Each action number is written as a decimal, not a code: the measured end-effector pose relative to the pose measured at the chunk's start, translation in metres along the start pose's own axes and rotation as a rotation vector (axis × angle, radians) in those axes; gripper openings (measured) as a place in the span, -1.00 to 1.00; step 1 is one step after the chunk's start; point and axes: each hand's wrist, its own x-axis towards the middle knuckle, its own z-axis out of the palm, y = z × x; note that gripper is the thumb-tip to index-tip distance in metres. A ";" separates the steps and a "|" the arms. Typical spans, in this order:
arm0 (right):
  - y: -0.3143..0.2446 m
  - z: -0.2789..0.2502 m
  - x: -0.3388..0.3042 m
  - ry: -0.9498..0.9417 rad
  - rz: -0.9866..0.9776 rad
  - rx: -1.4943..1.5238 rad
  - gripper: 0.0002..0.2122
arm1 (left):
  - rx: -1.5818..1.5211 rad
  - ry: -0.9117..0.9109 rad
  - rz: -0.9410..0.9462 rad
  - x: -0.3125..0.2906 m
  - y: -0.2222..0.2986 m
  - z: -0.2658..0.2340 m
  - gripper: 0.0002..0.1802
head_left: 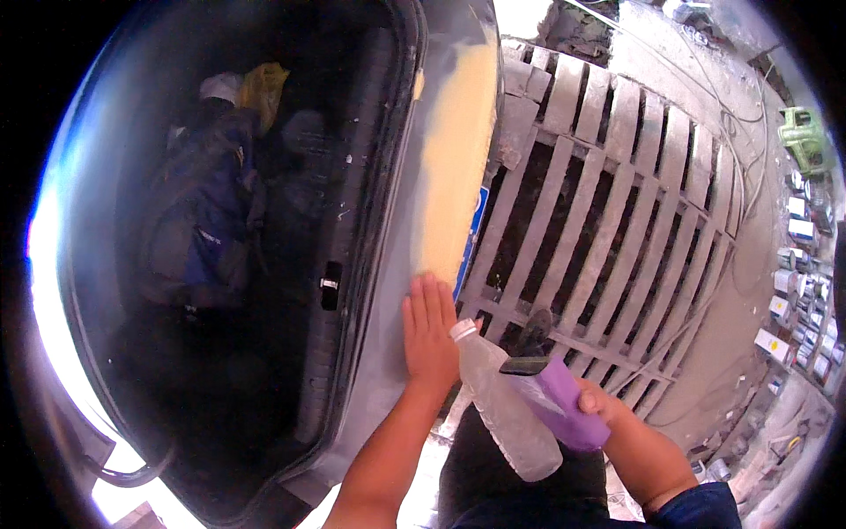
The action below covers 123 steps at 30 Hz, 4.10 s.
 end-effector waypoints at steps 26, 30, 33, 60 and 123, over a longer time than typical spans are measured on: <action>-0.022 0.036 0.062 0.462 -0.555 -1.430 -0.12 | -1.540 0.469 -0.144 -0.076 -0.072 0.034 -0.50; -0.032 0.040 0.105 0.450 -0.761 -2.080 -0.33 | -1.558 0.682 -0.243 -0.079 -0.086 0.037 -0.46; -0.028 0.031 0.124 0.311 -0.836 -2.238 -0.40 | -1.550 0.771 -0.304 -0.084 -0.082 0.042 -0.42; -0.084 0.039 0.181 0.683 -0.971 -2.361 -0.47 | -1.623 0.926 -0.387 -0.089 -0.068 0.065 -0.08; -0.074 0.038 0.188 0.834 -0.825 -2.446 -0.49 | -1.469 0.822 -0.335 -0.106 -0.080 0.087 0.05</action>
